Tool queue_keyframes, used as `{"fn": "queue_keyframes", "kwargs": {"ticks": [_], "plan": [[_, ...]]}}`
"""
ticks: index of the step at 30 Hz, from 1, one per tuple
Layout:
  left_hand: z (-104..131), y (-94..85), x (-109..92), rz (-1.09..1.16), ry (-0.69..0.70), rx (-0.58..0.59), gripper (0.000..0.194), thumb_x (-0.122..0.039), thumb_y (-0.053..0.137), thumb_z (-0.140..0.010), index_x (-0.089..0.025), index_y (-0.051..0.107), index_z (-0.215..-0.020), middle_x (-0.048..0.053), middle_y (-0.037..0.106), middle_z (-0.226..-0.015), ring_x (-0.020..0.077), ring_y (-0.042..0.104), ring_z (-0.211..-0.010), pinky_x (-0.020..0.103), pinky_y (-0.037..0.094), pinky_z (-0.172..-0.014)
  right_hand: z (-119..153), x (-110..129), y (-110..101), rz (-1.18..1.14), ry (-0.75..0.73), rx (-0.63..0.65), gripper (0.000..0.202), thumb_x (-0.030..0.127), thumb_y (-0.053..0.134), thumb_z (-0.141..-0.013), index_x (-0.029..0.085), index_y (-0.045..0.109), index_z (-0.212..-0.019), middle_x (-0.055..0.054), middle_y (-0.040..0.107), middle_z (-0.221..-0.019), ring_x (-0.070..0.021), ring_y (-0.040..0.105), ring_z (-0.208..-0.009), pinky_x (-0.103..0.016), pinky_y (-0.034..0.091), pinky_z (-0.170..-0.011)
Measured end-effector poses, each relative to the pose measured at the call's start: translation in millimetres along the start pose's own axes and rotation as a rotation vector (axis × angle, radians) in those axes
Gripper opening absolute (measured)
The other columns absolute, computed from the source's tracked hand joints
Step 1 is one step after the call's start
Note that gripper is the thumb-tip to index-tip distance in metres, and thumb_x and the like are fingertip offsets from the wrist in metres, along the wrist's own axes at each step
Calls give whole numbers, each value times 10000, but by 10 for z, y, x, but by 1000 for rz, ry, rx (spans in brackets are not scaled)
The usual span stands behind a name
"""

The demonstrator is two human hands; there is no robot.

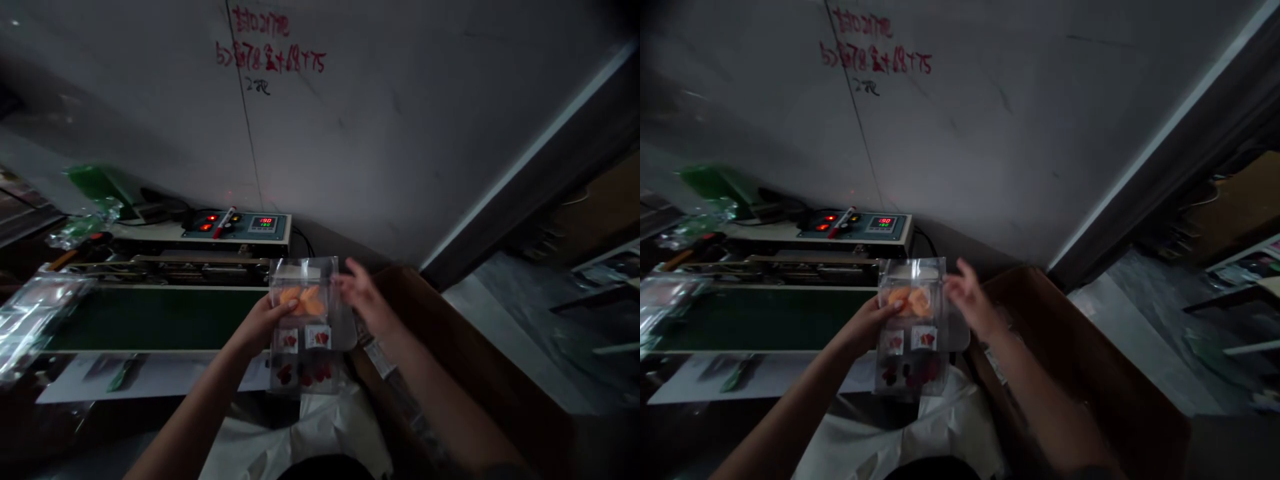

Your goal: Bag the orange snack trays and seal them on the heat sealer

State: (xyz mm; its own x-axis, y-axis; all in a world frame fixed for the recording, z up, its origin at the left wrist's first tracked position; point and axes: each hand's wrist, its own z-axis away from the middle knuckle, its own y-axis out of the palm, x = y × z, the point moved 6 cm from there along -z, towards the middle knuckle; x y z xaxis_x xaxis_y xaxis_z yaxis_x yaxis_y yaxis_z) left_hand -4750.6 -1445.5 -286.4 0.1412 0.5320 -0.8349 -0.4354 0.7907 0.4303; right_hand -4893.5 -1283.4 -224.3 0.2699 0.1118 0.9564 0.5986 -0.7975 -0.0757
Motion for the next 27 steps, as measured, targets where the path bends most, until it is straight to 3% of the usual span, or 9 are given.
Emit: {"fn": "queue_keyframes", "kwargs": {"ticks": [2, 4, 8, 11, 14, 17, 23, 27], "plan": [[-75, -46, 92, 32, 0, -5, 515, -374, 890, -596, -128, 681, -997, 104, 729, -952, 199, 685, -761, 276, 546, -702, 186, -410, 295, 1, 70, -20, 687, 530, 607, -858, 231, 395, -1439, -103, 694, -1141, -231, 690, -994, -387, 589, -826], [-155, -131, 135, 59, 25, -57, 533, -413, 875, -610, -142, 668, -1020, 91, 721, -953, 187, 685, -753, 269, 550, -679, 305, -668, 453, 14, 72, -115, 750, 477, 607, -869, 227, 294, -1503, -114, 664, -1214, -237, 661, -1081, -406, 561, -919], [-279, -452, 136, 39, 42, -301, 517, -495, 868, -553, -160, 641, -875, 14, 661, -734, 129, 624, -577, 207, 481, -508, 330, -901, 526, 91, 59, -161, 566, 441, 563, -902, 235, 458, -1419, -107, 582, -1363, -239, 571, -1242, -417, 497, -1032], [-361, -603, 77, -50, 64, -387, 498, -496, 870, -500, -145, 635, -764, 14, 636, -675, 127, 612, -569, 203, 467, -513, 293, -989, 516, 161, 54, -116, 545, 445, 521, -922, 233, 469, -1422, -101, 542, -1413, -240, 527, -1295, -437, 463, -1071], [-451, -647, 33, -129, 90, -386, 496, -513, 854, -483, -133, 652, -729, 13, 610, -618, 130, 589, -555, 220, 463, -531, 281, -1038, 512, 226, 19, -110, 610, 443, 509, -924, 218, 388, -1478, -114, 550, -1398, -239, 526, -1293, -450, 456, -1070], [-512, -681, 24, -186, 107, -420, 478, -505, 838, -473, -125, 662, -703, -2, 571, -561, 116, 540, -514, 213, 419, -497, 294, -1057, 517, 300, -1, -151, 600, 428, 517, -912, 201, 421, -1459, -137, 550, -1385, -253, 549, -1248, -439, 502, -1002], [-536, -726, 65, -85, 84, -480, 382, -424, 809, -482, -130, 624, -642, -13, 547, -548, 85, 490, -471, 190, 356, -451, 338, -1111, 602, 292, 53, -239, 594, 387, 515, -902, 187, 426, -1454, -152, 581, -1302, -237, 606, -1076, -398, 542, -883], [-517, -780, 32, -63, 70, -496, 350, -387, 788, -469, -131, 604, -620, -25, 511, -516, 70, 449, -427, 180, 313, -409, 305, -1091, 690, 347, 6, -287, 547, 373, 522, -889, 191, 480, -1403, -132, 583, -1234, -236, 573, -1087, -415, 506, -937]]}}
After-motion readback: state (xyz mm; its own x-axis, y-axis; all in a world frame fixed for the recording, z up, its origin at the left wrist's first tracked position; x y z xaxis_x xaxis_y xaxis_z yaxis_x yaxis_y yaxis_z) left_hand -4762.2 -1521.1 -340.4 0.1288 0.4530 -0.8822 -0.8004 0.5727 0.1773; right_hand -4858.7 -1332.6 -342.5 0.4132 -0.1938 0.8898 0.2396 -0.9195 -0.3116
